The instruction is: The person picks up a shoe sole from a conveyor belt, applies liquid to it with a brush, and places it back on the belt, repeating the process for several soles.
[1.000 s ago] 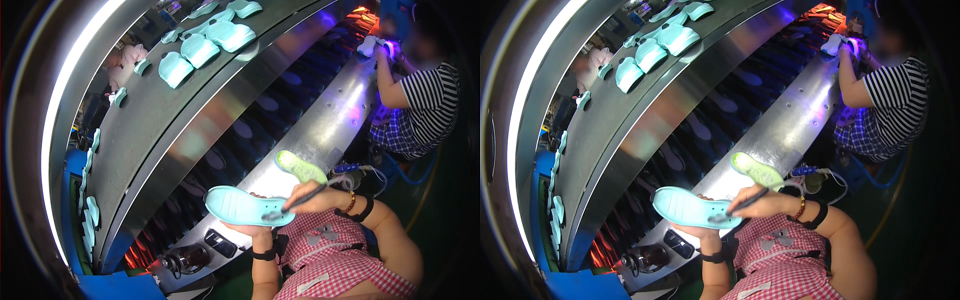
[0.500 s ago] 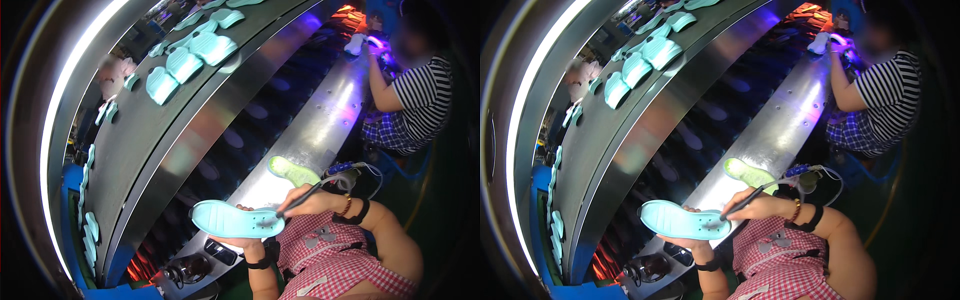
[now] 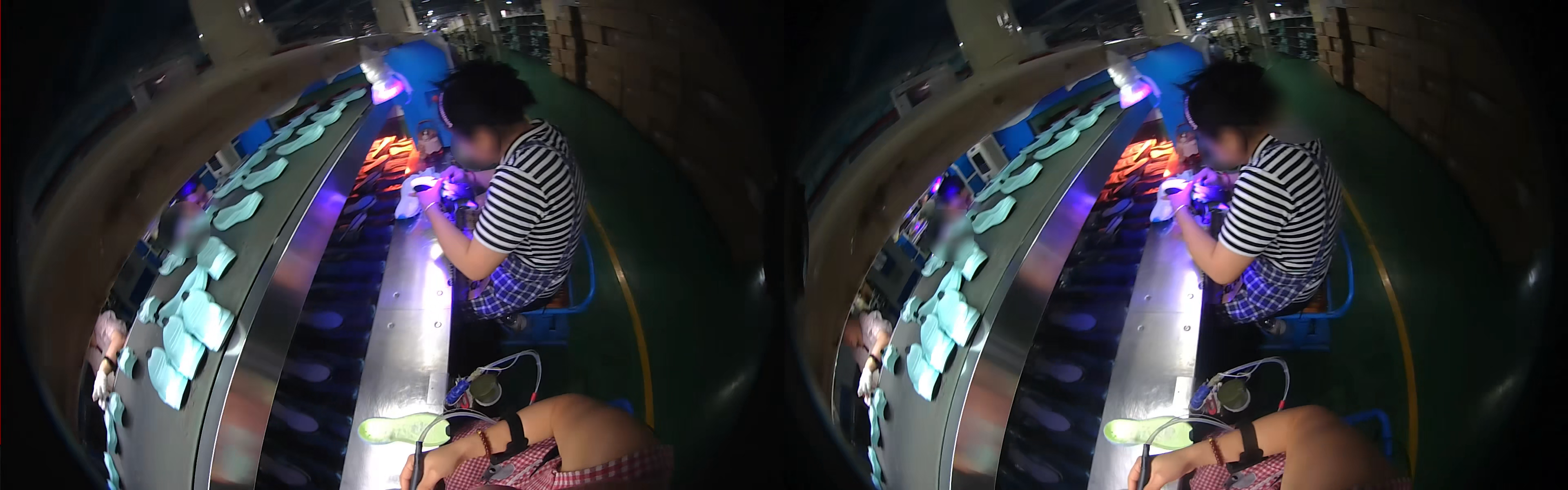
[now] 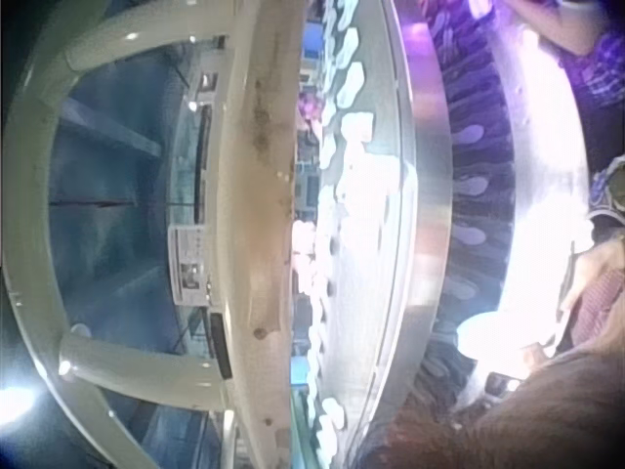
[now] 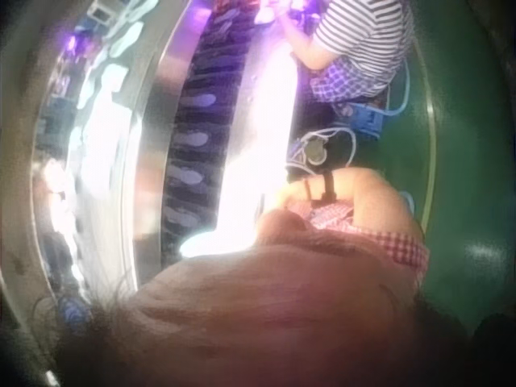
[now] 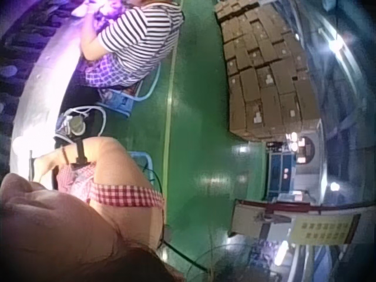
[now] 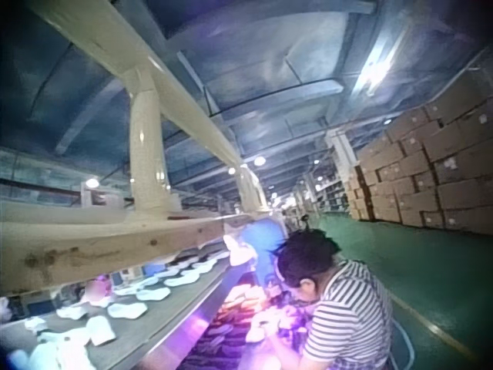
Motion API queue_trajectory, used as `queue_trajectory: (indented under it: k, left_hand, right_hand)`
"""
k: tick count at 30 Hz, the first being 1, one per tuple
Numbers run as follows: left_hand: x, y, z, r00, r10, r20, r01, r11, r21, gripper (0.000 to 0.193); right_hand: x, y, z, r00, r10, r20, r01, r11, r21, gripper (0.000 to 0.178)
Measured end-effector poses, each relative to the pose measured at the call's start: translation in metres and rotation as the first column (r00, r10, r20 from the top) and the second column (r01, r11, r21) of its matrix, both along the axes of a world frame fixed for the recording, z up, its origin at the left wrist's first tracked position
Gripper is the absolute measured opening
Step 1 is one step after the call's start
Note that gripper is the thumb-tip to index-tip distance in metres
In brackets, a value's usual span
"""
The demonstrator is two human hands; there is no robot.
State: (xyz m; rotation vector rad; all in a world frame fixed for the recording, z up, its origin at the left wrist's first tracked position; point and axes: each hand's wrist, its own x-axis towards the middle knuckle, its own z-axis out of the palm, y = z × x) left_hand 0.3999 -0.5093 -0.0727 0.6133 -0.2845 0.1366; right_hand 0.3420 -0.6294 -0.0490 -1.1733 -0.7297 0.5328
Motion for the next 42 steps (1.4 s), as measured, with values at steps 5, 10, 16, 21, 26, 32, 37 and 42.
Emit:
queue_trajectory:
  k: [5, 10, 16, 21, 26, 32, 37, 42]
  left_hand:
    - [0.009, -0.025, 0.001, 0.995, -0.094, -0.031, 0.095, 0.995, 0.021, 0.065]
    - [0.016, -0.026, 0.011, 0.991, -0.126, -0.049, 0.129, 0.989, 0.07, 0.064]
    - [0.008, -0.032, 0.014, 0.984, -0.136, -0.112, 0.146, 0.986, 0.083, 0.063]
    - [-0.014, -0.029, 0.012, 0.977, -0.08, -0.198, 0.095, 0.993, 0.071, 0.063]
    - [-0.037, 0.002, 0.024, 0.959, 0.132, -0.25, -0.115, 0.99, 0.084, 0.062]
    - [-0.105, 0.046, 0.046, 0.917, 0.203, -0.342, -0.234, 0.971, -0.051, 0.06]
    - [-0.109, 0.067, 0.048, 0.911, 0.012, -0.412, -0.005, 1.0, 0.017, 0.06]
    - [-0.11, 0.09, 0.049, 0.836, -0.015, -0.549, 0.072, 0.994, 0.083, 0.06]
  right_hand:
    - [0.017, 0.031, -0.018, 0.986, -0.046, -0.162, 0.055, 0.997, 0.052, 0.023]
    - [0.008, 0.036, -0.035, 0.954, -0.009, -0.301, 0.052, 0.99, 0.134, 0.023]
    - [-0.003, 0.027, -0.045, 0.868, 0.071, -0.491, 0.03, 0.98, 0.196, 0.023]
    - [-0.004, 0.021, -0.008, 0.773, 0.152, -0.616, 0.016, 0.966, 0.259, 0.019]
    - [-0.006, 0.029, 0.003, 0.662, 0.188, -0.726, 0.122, 0.928, 0.351, 0.025]
    - [0.001, 0.0, 0.047, 0.966, -0.182, -0.182, 0.194, 0.98, 0.049, 0.019]
    - [0.015, -0.017, 0.072, 0.983, 0.15, -0.105, -0.166, 0.973, -0.16, 0.02]
    - [0.024, -0.008, 0.075, 0.931, 0.314, 0.183, -0.272, 0.936, -0.222, 0.02]
